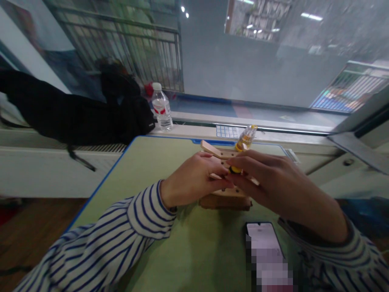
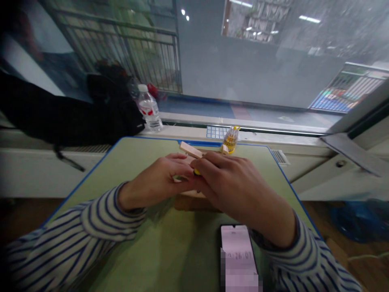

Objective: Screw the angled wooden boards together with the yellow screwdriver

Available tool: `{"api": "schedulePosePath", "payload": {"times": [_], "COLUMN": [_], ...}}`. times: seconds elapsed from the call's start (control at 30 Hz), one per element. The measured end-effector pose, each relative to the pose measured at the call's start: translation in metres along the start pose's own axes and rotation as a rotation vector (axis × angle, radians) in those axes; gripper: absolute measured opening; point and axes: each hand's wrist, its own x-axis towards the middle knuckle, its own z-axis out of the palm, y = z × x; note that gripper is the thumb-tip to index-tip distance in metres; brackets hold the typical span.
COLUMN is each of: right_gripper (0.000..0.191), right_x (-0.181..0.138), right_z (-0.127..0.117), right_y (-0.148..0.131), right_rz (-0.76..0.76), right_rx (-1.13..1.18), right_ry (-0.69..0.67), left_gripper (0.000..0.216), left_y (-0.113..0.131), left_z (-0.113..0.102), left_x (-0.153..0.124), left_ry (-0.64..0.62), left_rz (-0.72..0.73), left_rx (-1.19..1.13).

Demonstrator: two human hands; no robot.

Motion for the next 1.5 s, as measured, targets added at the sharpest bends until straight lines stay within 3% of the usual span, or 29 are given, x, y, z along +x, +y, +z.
{"api": "schedulePosePath", "payload": {"times": [0.13,0.5,0.97,1.13,1.33,1.5], "right_gripper": [0.041,0.033,0.032,0.029,0.026,0.031], "right_x": [-0.004,-0.002,-0.001,0.0,0.0,-0.001], "right_z": [-0.005,-0.001,0.002,0.003,0.002,0.001], "right_y": [0.001,-0.001,-0.002,-0.001,-0.001,-0.002], "right_rz": [-0.024,-0.113,-0.051,-0.047,-0.06,-0.053], "right_rx": [0.038,0.091,-0.011,-0.007,-0.046,0.036], "right_ry": [0.027,-0.025,-0.069,-0.018,-0.061,0.015], "left_gripper": [0.015,0.018,0.026,0.022,0.013,0.011], "left_y": [0.001,-0.002,-0.014,-0.012,-0.003,-0.004], "left_z": [0.001,0.0,0.002,0.001,0.0,0.002], "left_x": [0.0,0.0,0.002,0.001,0.0,0.0], "left_ry": [0.035,-0.024,-0.058,-0.073,-0.023,-0.018], "left_rz": [0.006,0.044,0.116,0.105,0.075,0.044], "left_rx": [0.0,-0.03,-0.099,-0.084,-0.049,-0.027]}}
